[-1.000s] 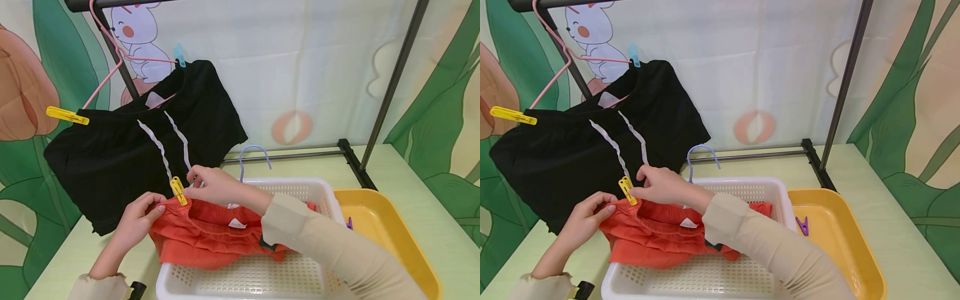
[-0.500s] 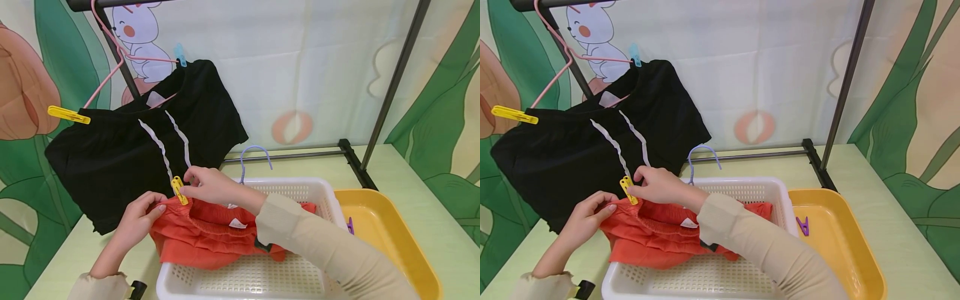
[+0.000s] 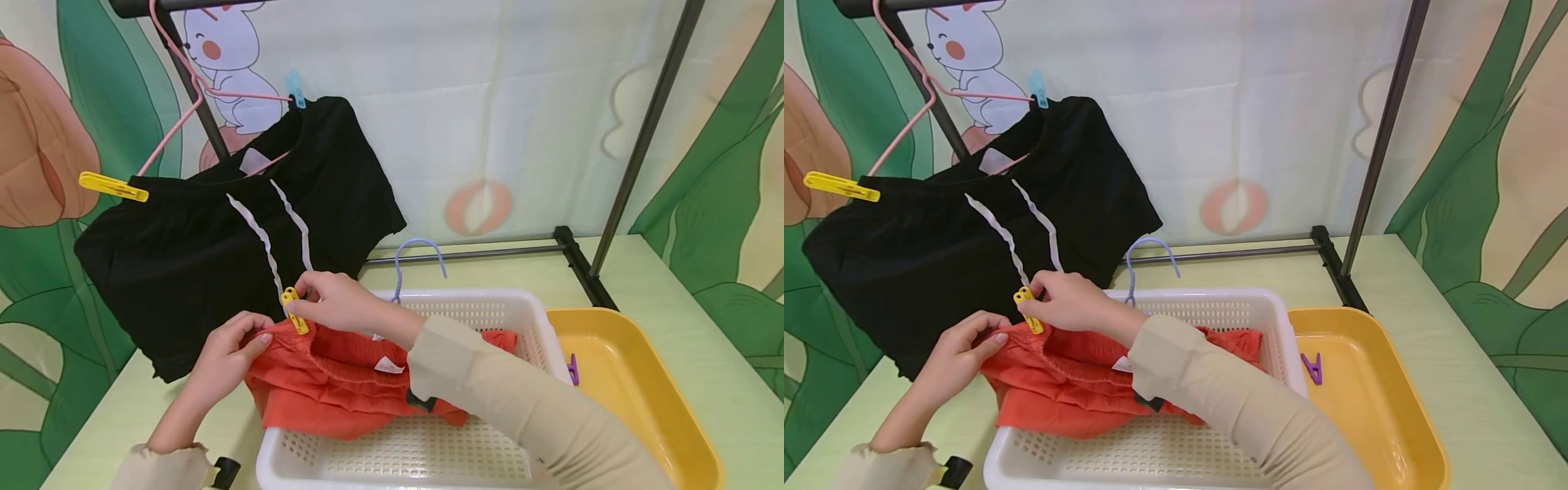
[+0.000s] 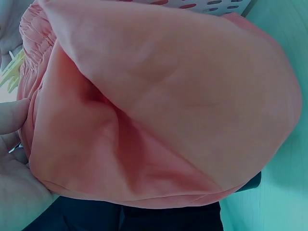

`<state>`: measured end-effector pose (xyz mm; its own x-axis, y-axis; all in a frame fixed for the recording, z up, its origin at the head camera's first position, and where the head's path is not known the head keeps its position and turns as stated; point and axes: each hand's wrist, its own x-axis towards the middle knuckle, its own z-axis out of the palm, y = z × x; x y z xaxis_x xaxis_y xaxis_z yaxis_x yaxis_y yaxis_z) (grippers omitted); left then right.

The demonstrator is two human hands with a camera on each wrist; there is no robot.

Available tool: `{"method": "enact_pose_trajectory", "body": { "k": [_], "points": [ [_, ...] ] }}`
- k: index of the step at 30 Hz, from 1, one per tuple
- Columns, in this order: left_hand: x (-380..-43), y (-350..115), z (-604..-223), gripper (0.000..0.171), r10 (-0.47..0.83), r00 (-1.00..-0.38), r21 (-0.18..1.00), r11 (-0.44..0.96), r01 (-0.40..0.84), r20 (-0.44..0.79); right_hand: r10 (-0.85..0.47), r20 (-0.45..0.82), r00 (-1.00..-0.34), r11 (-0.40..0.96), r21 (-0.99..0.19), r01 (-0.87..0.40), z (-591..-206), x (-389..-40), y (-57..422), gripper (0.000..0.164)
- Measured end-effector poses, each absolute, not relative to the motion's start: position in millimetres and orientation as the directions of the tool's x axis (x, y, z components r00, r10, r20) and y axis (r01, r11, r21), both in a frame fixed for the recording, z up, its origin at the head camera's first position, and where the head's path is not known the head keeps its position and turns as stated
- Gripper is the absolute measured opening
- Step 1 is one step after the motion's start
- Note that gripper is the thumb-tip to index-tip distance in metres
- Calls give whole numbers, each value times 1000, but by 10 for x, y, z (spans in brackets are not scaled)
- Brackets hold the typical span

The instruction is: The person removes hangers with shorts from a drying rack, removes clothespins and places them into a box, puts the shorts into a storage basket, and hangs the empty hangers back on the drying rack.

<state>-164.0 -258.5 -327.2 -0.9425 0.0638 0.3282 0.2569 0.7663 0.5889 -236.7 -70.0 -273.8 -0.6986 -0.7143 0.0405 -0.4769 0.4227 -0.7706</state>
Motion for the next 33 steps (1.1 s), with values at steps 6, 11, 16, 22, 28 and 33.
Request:
{"method": "enact_pose_trajectory", "body": {
  "k": [6, 11, 16, 22, 28, 33],
  "points": [
    [-1636, -2582, -3260, 9, 59, -948, 595, 766, 244, 313, -704, 58, -707, 409, -781, -472, -2729, -2364, -719, 16],
    [-1635, -2575, -3250, 9, 57, -951, 599, 765, 237, 303, -691, 90, -718, 395, -784, -479, -2747, -2380, -739, 14],
    [-1637, -2574, -3254, 9, 59, -946, 590, 769, 246, 318, -675, 114, -729, 375, -798, -472, -2776, -2391, -753, 13],
    [-1639, -2577, -3264, 8, 61, -940, 583, 770, 259, 336, -673, 158, -723, 353, -791, -501, -2785, -2389, -772, 12],
    [-1638, -2578, -3267, 8, 64, -938, 586, 766, 264, 340, -657, 221, -721, 353, -754, -554, -2783, -2366, -780, 10],
    [-1630, -2572, -3264, 9, 60, -945, 598, 761, 252, 322, -629, 269, -729, 363, -728, -581, -2777, -2323, -785, 10]
  ]
}}
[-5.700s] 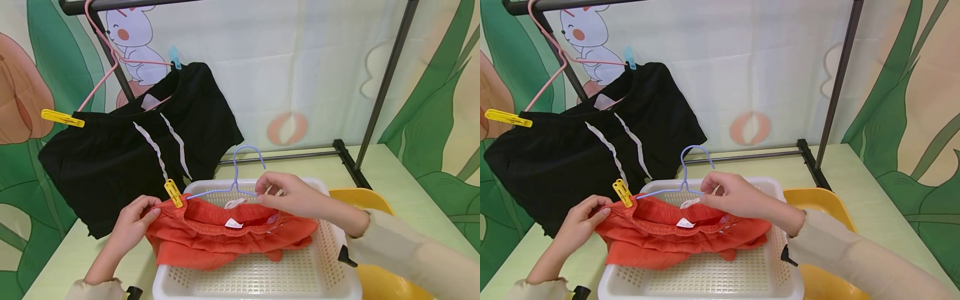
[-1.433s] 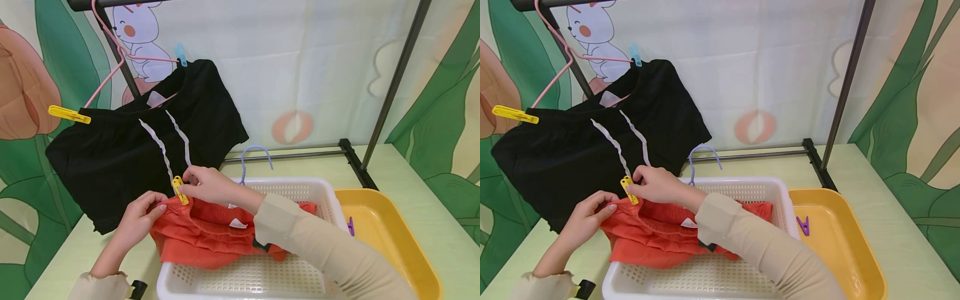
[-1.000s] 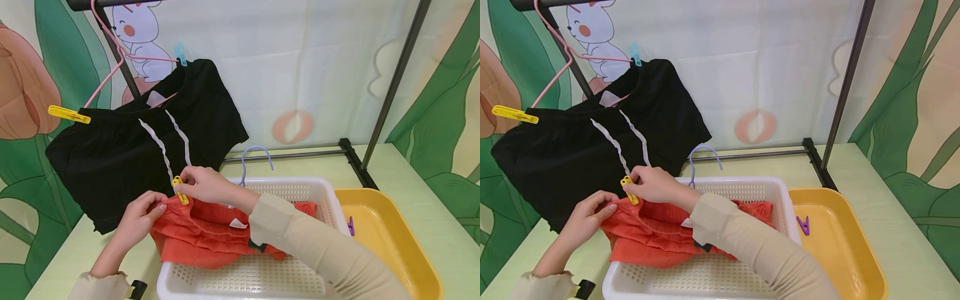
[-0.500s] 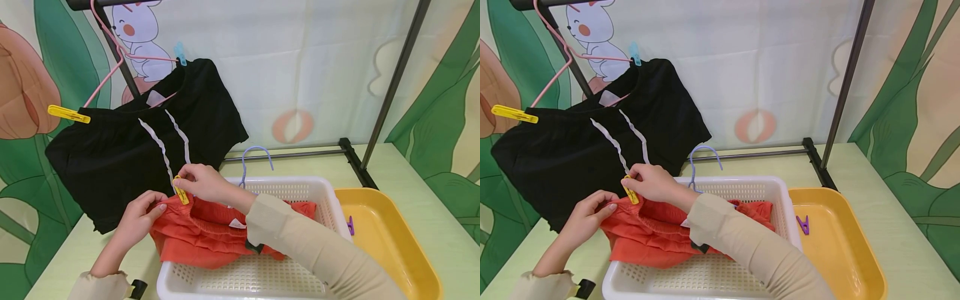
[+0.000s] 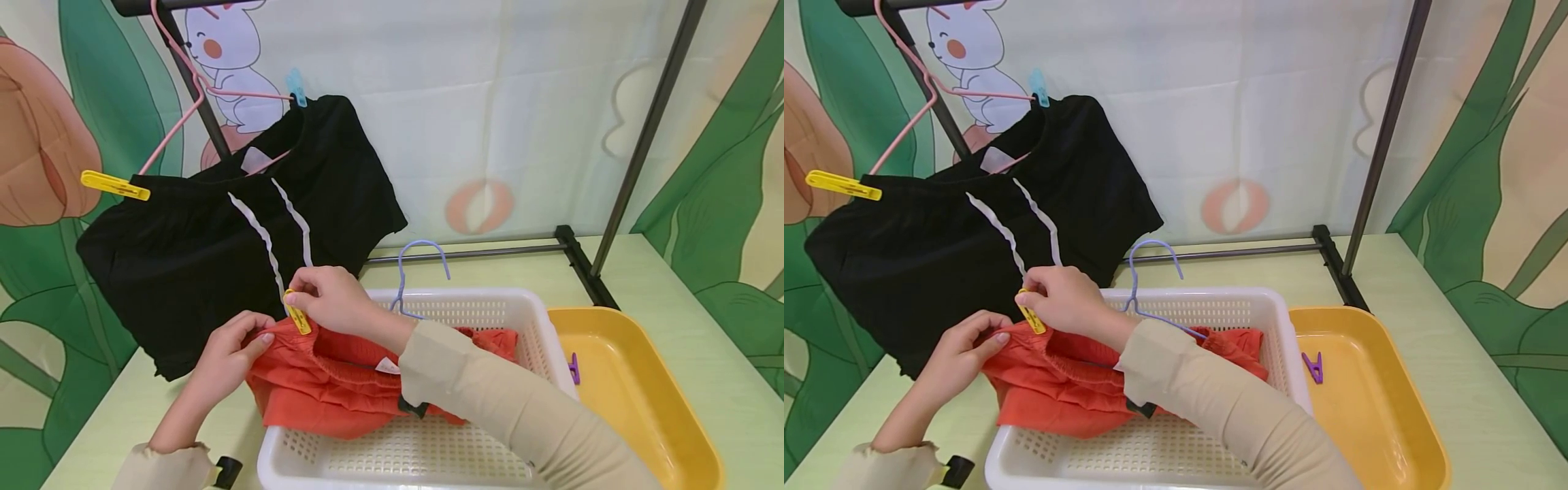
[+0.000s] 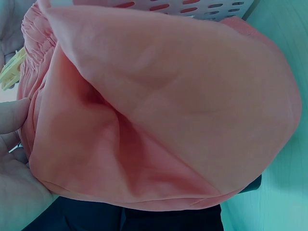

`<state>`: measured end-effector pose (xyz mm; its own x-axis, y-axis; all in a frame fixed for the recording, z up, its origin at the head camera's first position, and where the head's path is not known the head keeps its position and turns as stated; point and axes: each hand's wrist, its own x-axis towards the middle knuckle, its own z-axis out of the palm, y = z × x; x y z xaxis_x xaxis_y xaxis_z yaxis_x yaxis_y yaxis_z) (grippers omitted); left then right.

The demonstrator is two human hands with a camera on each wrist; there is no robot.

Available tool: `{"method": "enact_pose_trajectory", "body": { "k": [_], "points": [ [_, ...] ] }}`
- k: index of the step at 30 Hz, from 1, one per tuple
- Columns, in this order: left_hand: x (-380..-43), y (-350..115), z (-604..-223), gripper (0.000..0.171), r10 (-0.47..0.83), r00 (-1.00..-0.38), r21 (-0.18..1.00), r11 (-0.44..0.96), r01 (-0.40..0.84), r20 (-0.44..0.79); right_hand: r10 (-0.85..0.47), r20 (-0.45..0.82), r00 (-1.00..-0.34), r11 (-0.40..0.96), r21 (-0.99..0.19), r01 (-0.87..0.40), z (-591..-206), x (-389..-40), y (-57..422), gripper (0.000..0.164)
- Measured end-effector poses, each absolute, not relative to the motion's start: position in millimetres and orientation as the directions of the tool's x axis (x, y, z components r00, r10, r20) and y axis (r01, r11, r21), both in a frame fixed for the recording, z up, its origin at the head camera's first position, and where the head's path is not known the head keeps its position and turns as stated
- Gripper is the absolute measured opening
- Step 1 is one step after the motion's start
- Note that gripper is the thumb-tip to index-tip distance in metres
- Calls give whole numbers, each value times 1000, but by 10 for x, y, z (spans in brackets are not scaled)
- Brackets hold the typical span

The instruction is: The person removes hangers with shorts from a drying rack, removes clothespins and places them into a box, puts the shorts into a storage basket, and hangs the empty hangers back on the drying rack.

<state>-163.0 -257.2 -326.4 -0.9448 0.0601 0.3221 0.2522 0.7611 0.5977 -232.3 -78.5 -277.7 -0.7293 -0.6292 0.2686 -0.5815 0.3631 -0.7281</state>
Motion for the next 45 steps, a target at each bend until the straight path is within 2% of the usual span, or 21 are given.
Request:
{"method": "enact_pose_trajectory", "body": {
  "k": [10, 28, 38, 45],
  "points": [
    [-1622, -2570, -3261, 9, 59, -944, 595, 764, 251, 323, -549, 390, -739, 238, -774, -586, -2861, -2319, -803, 9],
    [-1615, -2575, -3252, 9, 65, -934, 573, 774, 269, 350, -439, 428, -790, 114, -845, -522, -2849, -2334, -767, 9],
    [-1612, -2581, -3266, 9, 58, -943, 578, 778, 248, 326, -481, 292, -827, 74, -926, -370, -2795, -2368, -660, 15],
    [-1602, -2569, -3253, 9, 50, -952, 589, 775, 227, 301, -505, 243, -828, 109, -934, -340, -2750, -2381, -532, 17]
  ]
}}
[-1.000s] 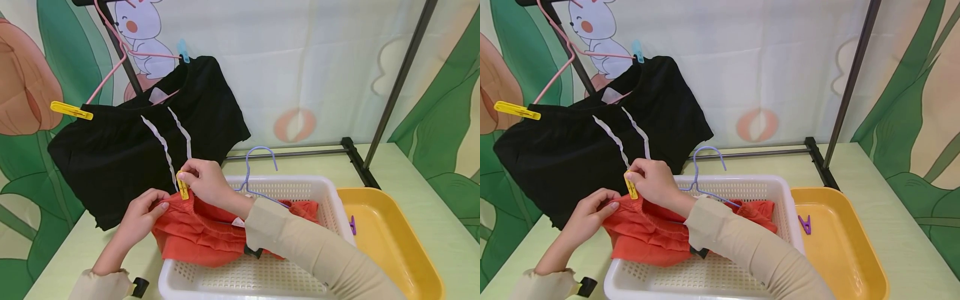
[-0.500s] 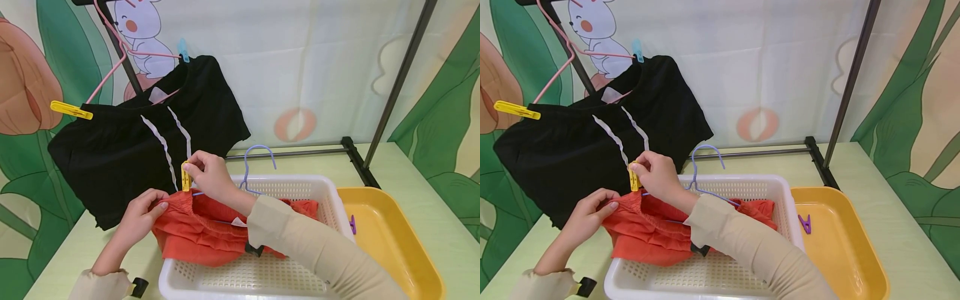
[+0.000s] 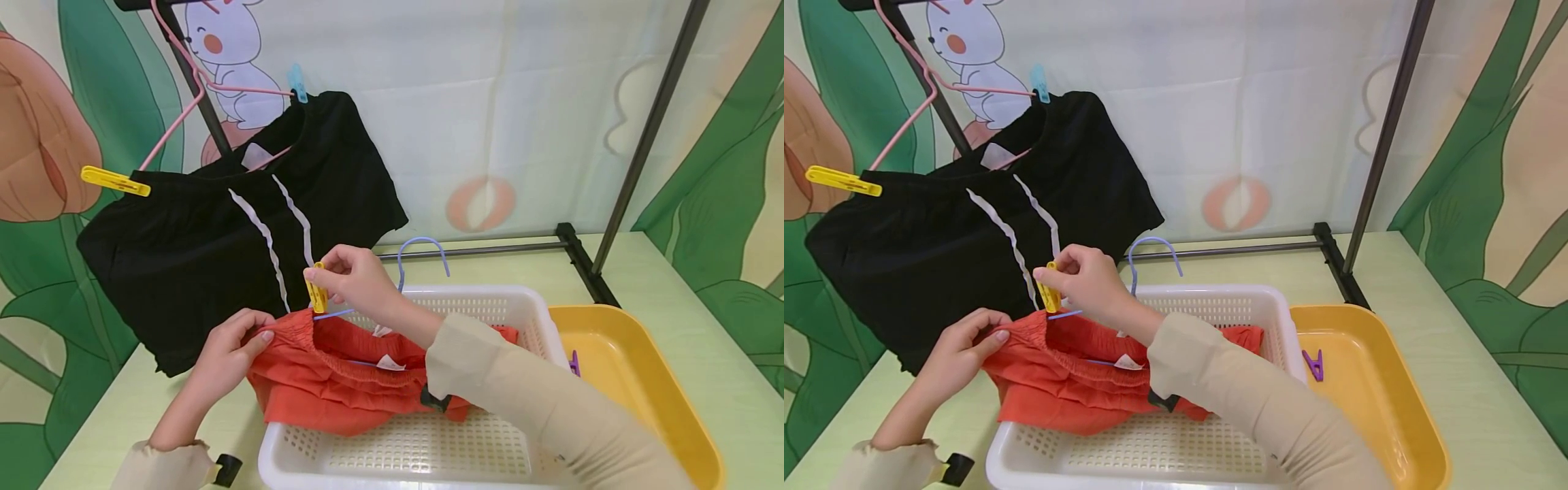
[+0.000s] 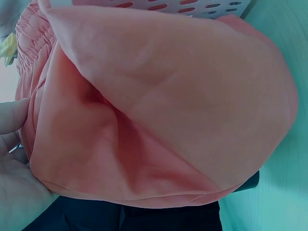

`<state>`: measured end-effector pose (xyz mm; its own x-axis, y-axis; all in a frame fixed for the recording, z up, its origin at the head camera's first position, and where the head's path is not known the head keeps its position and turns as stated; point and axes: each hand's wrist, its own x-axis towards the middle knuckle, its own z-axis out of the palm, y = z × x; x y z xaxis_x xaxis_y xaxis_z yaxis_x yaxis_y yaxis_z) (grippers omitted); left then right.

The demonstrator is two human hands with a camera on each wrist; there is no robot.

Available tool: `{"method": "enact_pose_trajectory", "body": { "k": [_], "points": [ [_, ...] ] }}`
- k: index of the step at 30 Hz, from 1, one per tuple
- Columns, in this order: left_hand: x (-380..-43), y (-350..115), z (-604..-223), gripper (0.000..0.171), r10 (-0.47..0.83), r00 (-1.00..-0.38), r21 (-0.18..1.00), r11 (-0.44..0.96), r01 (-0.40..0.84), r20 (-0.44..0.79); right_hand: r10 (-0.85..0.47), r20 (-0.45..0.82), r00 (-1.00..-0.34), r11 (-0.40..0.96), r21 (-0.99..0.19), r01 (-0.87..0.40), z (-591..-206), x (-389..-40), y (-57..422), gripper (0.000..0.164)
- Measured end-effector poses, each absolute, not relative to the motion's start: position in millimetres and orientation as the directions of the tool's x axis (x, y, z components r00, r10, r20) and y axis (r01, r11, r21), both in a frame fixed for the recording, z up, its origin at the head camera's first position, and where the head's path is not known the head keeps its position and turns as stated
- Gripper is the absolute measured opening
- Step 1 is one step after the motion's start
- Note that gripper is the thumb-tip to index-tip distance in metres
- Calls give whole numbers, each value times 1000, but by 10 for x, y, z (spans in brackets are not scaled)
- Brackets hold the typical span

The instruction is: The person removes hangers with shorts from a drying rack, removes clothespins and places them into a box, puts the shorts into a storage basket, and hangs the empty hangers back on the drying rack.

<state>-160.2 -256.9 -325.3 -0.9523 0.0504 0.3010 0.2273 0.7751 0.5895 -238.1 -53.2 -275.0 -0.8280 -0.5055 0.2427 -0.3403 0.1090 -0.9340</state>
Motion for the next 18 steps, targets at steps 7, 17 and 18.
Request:
{"method": "enact_pose_trajectory", "body": {
  "k": [7, 17, 18],
  "points": [
    [-1607, -2564, -3265, 9, 55, -945, 580, 778, 242, 321, -550, 190, -813, 142, -938, -316, -2712, -2334, -386, 18],
    [-1598, -2564, -3263, 8, 55, -940, 572, 780, 251, 338, -611, 182, -771, 151, -929, -339, -2563, -2219, -150, 16],
    [-1597, -2563, -3262, 9, 56, -940, 572, 780, 252, 338, -613, 182, -769, 150, -929, -339, -2553, -2211, -129, 16]
  ]
}}
